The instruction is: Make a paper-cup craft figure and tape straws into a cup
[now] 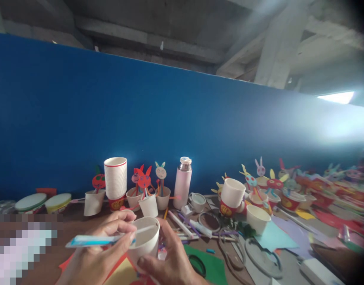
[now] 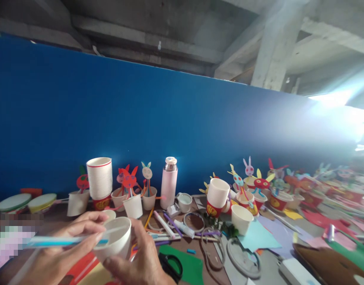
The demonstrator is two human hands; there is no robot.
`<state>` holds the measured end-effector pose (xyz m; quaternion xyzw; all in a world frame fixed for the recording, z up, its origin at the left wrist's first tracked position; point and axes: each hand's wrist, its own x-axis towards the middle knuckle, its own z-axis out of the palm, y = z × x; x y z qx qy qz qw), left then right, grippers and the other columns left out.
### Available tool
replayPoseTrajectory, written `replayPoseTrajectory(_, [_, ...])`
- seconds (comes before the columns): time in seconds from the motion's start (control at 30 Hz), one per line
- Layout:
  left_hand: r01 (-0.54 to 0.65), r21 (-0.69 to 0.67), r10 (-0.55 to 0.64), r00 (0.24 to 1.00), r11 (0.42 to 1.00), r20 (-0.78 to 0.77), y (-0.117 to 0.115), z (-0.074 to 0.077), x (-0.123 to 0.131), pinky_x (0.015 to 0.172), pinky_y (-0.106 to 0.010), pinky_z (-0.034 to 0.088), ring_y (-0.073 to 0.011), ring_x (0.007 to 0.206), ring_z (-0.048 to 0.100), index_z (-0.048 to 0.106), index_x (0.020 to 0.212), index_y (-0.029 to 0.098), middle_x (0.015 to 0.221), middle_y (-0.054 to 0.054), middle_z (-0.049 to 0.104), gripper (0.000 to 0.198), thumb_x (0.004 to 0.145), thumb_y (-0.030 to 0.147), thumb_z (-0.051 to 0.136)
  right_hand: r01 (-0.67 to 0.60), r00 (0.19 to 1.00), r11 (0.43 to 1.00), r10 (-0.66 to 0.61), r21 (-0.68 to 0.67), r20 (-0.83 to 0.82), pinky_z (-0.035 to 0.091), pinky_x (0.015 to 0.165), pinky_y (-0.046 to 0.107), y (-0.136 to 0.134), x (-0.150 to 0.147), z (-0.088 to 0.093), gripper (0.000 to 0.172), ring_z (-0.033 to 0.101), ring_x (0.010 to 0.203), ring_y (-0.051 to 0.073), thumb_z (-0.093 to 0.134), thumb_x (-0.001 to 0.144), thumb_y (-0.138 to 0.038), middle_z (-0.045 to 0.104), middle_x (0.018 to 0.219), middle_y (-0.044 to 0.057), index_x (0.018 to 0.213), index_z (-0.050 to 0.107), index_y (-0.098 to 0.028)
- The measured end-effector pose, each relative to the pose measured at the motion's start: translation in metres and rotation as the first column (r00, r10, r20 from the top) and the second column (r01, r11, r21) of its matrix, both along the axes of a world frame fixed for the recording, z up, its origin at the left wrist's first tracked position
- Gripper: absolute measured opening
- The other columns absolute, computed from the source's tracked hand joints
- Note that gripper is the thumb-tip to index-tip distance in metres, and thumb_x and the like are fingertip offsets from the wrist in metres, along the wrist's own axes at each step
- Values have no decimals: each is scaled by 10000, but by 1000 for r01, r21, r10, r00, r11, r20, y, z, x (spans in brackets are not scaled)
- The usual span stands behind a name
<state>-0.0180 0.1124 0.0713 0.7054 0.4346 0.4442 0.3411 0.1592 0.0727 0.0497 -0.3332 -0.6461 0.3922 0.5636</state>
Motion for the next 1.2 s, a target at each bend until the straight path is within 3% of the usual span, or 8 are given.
replayPoseTrajectory(0.27, [-1,27,-1,998,1000,69,-2,-1,9,801,-234,502,-245,1084,551,658,696,240,1094,-38,626,207,715,439,605,-37,999,999,38,22,-26,437,829,335,3,3,-3,536,558,963,235,679,681,-286,605,1072,69,1175,492,-196])
replayPoseTrajectory(0.53, [-36,-14,37,993,999,112,-11,7,15,841,-302,500,-281,1094,544,690,653,224,1092,-64,646,252,689,463,617,-28,1000,999,28,19,-7,444,844,370,2,-1,-4,577,558,987,249,666,696,-452,585,1109,92,1178,484,-194])
replayPoseTrajectory(0.8, [-31,-41,37,984,999,172,-10,8,18,791,-293,519,-292,1044,573,696,607,226,1091,-67,645,250,659,466,645,-22,999,1000,22,0,29,454,814,347,-3,0,8,519,572,936,233,658,700,-382,613,1067,82,1144,495,-172])
replayPoseTrajectory(0.97, [-9,-36,13,995,999,103,-8,6,17,821,-348,508,-315,1081,547,703,624,227,1106,-88,639,264,686,466,607,-1,999,1000,2,-18,39,452,796,330,-4,-2,6,504,575,914,222,673,675,-303,615,1051,69,1131,494,-183])
replayPoseTrajectory(1.1, [-24,-31,26,995,999,97,-9,7,20,839,-395,493,-330,1092,532,692,583,225,1084,-99,652,261,690,445,600,18,1000,999,-17,-45,11,449,791,333,1,-3,-6,636,576,916,230,708,607,-258,613,1050,80,1172,427,-179])
replayPoseTrajectory(1.2, [-27,-39,31,994,999,105,-9,5,21,804,-366,508,-313,1026,577,705,591,229,1036,-99,678,233,669,431,620,-32,999,998,31,-57,-19,453,780,327,2,-4,-10,726,576,930,232,731,569,-242,606,1078,91,1195,368,-186])
